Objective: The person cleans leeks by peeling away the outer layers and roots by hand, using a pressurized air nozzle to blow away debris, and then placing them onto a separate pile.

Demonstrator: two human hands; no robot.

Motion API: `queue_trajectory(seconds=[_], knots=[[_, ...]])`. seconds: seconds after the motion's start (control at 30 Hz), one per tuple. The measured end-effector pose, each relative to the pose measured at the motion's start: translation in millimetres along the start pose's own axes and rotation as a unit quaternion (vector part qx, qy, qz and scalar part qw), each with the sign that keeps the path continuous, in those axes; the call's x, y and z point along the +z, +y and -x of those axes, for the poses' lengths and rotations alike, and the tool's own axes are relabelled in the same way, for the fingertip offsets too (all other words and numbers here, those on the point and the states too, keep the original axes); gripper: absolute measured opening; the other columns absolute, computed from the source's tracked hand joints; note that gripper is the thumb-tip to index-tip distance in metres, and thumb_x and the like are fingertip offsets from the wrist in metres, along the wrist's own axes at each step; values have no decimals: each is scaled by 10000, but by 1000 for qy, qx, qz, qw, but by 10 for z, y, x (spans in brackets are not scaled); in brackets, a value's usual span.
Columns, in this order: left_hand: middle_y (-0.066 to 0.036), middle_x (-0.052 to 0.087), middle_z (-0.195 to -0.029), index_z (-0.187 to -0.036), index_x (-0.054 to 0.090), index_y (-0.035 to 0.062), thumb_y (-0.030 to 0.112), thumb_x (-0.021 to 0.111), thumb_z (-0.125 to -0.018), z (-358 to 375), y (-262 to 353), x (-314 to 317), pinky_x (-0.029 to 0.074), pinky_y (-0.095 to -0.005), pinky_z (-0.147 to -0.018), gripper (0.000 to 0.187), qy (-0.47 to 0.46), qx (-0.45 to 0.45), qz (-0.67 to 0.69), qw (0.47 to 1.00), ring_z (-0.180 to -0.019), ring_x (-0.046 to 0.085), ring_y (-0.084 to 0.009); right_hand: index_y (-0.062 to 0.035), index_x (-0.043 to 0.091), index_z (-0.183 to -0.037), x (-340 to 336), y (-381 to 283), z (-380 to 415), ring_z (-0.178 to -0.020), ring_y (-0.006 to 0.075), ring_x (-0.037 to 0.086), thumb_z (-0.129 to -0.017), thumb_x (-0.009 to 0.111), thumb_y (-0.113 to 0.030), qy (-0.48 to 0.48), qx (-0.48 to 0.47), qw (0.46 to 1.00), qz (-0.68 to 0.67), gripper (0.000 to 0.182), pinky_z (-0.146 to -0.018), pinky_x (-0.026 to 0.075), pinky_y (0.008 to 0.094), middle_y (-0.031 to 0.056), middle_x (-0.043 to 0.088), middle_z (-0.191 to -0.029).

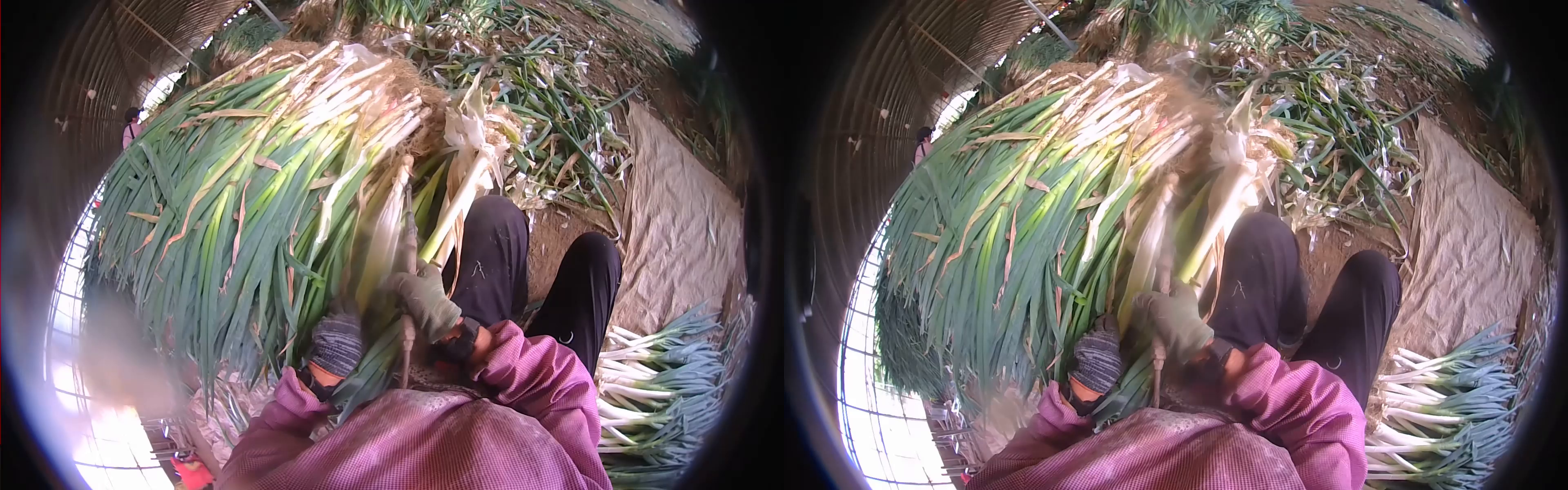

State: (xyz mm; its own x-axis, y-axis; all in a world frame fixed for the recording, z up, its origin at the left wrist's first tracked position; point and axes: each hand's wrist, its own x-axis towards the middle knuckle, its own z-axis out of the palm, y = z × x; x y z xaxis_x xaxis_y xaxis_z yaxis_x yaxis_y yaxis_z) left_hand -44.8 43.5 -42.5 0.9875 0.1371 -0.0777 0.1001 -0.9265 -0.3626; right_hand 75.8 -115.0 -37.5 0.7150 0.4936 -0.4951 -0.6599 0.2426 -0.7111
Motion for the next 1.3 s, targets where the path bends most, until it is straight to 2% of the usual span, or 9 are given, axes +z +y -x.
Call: queue_trajectory(seconds=[0.33, 0.43, 0.57, 0.63, 0.83, 0.93, 1.07, 1.17, 1.3], knots=[[-248, 588, -1089, -1272, 444, -34, 318, 630, -800, -21, -35, -51, 519, -460, -668, 618, -3, 0, 115, 993, -758, 638, -381, 67, 554, -1137, -46, -238, -162, -529, 171, 563, -789, 651, -89, -26, -45, 998, 30, 393, -428, 447, 285, 114, 616, -822], [-165, 574, -988, -1306, 409, -20, 238, 643, -738, -35, -14, 61, 517, -408, -510, 666, 37, 0, 55, 998, -640, 643, -293, 61, 548, -1153, -24, -223, -140, -546, 171, 572, -795, 641, -74, -18, -33, 999, 12, 393, -446, 464, 286, 111, 625, -823], [-195, 601, -955, -1298, 442, -24, 273, 633, -780, -1, -47, 65, 511, -402, -569, 627, 13, 4, 67, 998, -671, 642, -310, 57, 531, -1177, -50, -304, -125, -586, 174, 596, -805, 635, -64, -15, -14, 1000, 0, 404, -482, 492, 284, 115, 637, -827], [-266, 619, -1055, -1287, 486, -20, 298, 634, -817, -51, -68, -51, 515, -451, -670, 586, -12, -6, 146, 989, -752, 646, -382, -1, 600, -1012, -30, -233, -25, -483, 102, 493, -794, 639, -77, -16, -11, 1000, -14, 234, -429, 403, 234, 15, 568, -683], [-147, 616, -800, -1051, 618, -63, 263, 737, -760, -918, -619, -163, 495, -358, -649, 452, -38, -20, 469, 882, -675, 612, -246, 45, 575, -1085, 136, 142, 315, -775, 197, 616, -738, 735, -73, -68, 38, 996, 47, 400, -711, 502, 296, 116, 648, -874], [-148, 647, -814, -997, 633, -86, 279, 747, -760, -1422, -711, 107, 484, -340, -706, 449, 12, -40, 639, 768, -717, 596, -223, 46, 560, -1085, 143, 75, 421, -830, 214, 601, -732, 761, -94, -76, 20, 989, 129, 429, -788, 477, 323, 115, 632, -913], [-156, 667, -806, -982, 632, -104, 279, 728, -778, -1780, -582, -38, 483, -358, -716, 444, 18, -89, 577, 812, -727, 588, -213, 45, 519, -1101, 102, 263, 424, -767, 216, 610, -749, 760, -115, -59, -70, 987, 132, 456, -692, 493, 326, 126, 619, -908], [-75, 639, -813, -995, 655, -44, 181, 681, -809, -1852, -511, 60, 456, -301, -668, 293, -23, -61, 496, 866, -713, 554, -148, 52, 500, -1176, 95, -4, 499, -726, 215, 613, -765, 739, -98, -79, 62, 986, 134, 499, -631, 499, 320, 140, 629, -924], [-124, 671, -894, -999, 660, -35, 287, 697, -799, -1422, -376, -320, 465, -343, -736, 381, -53, -87, 606, 789, -783, 580, -203, 46, 531, -1175, 23, 396, 120, -791, 190, 621, -770, 711, -52, -39, -15, 999, 1, 454, -719, 506, 300, 109, 644, -928]])
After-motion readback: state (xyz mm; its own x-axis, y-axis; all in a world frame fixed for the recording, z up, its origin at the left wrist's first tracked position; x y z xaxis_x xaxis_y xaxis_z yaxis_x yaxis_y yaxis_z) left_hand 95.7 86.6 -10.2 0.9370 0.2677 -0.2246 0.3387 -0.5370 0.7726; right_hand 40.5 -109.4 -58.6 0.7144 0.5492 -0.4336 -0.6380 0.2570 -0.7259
